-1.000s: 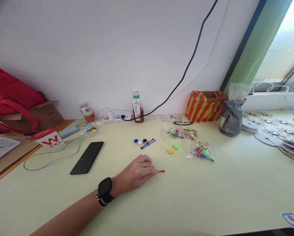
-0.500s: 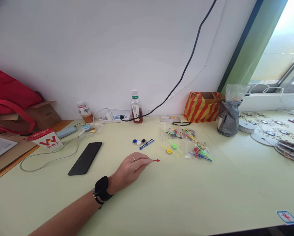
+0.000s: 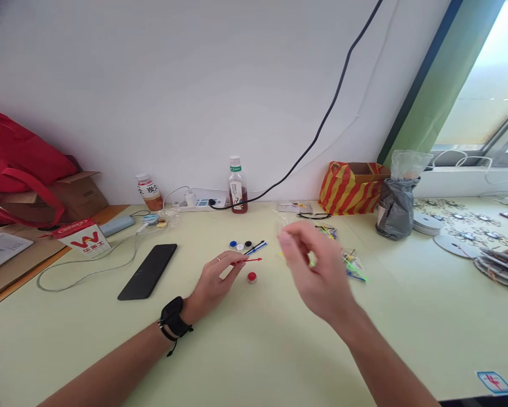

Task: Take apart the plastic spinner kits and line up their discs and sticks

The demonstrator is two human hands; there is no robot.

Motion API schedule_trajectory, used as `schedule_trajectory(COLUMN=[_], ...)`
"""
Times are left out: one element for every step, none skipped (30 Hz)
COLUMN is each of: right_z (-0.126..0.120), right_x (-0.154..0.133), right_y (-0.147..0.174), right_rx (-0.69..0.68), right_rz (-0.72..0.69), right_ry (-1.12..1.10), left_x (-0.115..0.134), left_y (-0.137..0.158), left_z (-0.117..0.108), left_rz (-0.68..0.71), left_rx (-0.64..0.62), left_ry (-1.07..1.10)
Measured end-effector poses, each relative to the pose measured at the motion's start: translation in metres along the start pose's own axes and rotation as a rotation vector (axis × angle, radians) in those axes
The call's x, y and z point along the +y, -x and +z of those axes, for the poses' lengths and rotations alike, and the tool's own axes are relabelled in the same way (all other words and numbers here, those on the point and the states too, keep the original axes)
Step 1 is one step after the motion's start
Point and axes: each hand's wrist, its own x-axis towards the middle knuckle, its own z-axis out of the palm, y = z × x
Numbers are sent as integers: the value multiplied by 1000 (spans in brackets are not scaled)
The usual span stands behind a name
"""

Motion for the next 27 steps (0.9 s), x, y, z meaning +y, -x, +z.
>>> schedule_trajectory(right_z=[8,18,29,39,49,57,64,68,70,71,71,70,69,68,68,68,68,69,70,71,72,73,73,74,75,75,76], right_x=[7,15,24,34,42,50,57,62,66,69,72,74,76,77,78,79,80,80,79,79,78,77,77,77,77,77,78], right_y=[-1,-1,-1,-1,1,3,5,6,8,8,9,9,9,9,9,10,10,11,12,12,13,13,13,13,13,13,13], right_rx=[-66,-146,-230,-313,-363,-403,-437,-461,-478,-486,-486,-484,-483,-485,-490,-498,-507,-512,-516,-522,-525,-527,-526,-526,-525,-522,-522], right_rz=[51,114,180,244,291,331,376,417,454,486,513,535,556,577,599,620,641,660,679,696,708,716,720,720,718,714,710], right_ry=[7,4,-17,-61,-123,-204,-285,-357,-418,-464,-496,-521,-541,-554,-560,-562,-559,-552,-544,-536,-531,-525,-520,-516,-513,-509,-504], left_x=[-1,-2,-3,-3,-4,-4,-5,-5,-5,-5,-5,-5,-5,-6,-6,-5,-5,-4,-4,-3,-2,-1,-1,-1,-1,-1,-2], left_y=[-1,-1,-1,0,0,1,2,3,4,4,4,4,4,3,3,2,1,0,0,-1,-1,-1,-1,0,0,1,1], left_z=[0,-1,-1,-1,0,0,1,1,2,2,2,2,2,1,0,-1,-2,-3,-4,-5,-5,-6,-6,-5,-5,-5,-5], left_rz=[-16,-30,-41,-51,-60,-69,-77,-85,-93,-103,-113,-121,-129,-136,-140,-142,-142,-144,-146,-149,-151,-154,-157,-159,-161,-163,-165], left_rx=[0,-6,-19,-36,-56,-77,-94,-110,-123,-135,-147,-159,-171,-180,-189,-200,-218,-238,-258,-278,-293,-298,-297,-297,-295,-293,-292], left_ry=[10,20,28,35,41,48,53,59,65,70,74,75,72,65,56,49,44,42,41,41,39,36,32,29,25,21,16])
